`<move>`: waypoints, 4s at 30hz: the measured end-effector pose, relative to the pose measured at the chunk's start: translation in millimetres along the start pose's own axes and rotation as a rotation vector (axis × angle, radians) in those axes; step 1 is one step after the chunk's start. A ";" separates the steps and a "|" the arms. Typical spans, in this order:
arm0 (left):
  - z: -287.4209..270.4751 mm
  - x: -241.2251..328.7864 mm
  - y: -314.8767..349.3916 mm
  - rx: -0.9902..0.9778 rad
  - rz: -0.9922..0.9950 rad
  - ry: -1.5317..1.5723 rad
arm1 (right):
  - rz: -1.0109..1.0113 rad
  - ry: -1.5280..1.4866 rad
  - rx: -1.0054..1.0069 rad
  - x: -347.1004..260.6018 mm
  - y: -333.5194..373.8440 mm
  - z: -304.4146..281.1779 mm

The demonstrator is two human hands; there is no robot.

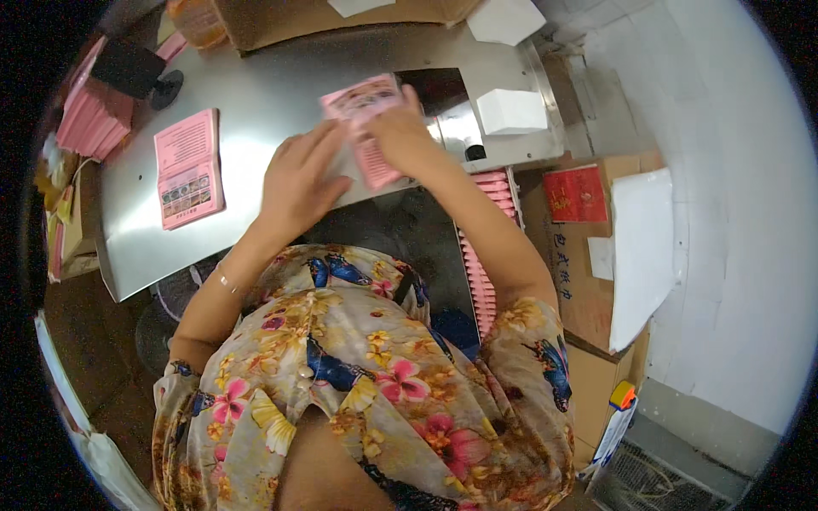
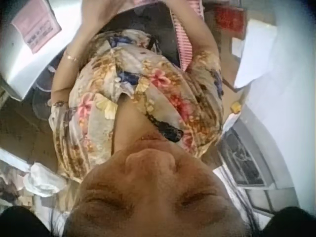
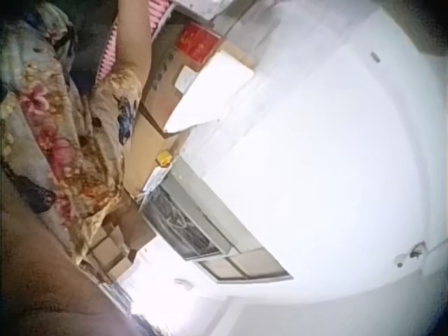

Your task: Scanning and packaging white items into boxes with pink forms and foam padding.

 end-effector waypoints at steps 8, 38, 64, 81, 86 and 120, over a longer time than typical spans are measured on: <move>-123.5 -115.2 89.8 0.059 -0.281 -0.562 | 0.430 0.099 -0.046 37.1 52.5 -20.7; 9.1 -23.9 33.4 -0.133 0.008 -0.262 | 0.374 0.105 0.604 102.8 111.9 -58.7; 23.5 -13.5 -25.9 0.002 0.130 0.090 | 0.243 0.048 0.715 65.4 93.5 -59.9; -16.6 -31.9 18.7 -0.183 0.130 -0.009 | 0.370 0.079 0.640 123.4 111.4 -37.6; 2.9 -29.3 11.0 -0.117 0.115 -0.186 | 0.107 0.076 0.596 71.5 100.9 -48.7; -34.5 -29.1 -5.1 0.050 0.021 -0.068 | 0.390 0.242 0.493 84.2 104.3 -48.4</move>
Point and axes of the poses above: each hand's wrist, its own y-axis away from the middle knuckle, its own z-axis out of the palm, x = y × z, the point moved 1 cm from there along -y, towards the middle knuckle, and after that the axes turned 1 degree about x, right-handed, at the moved point
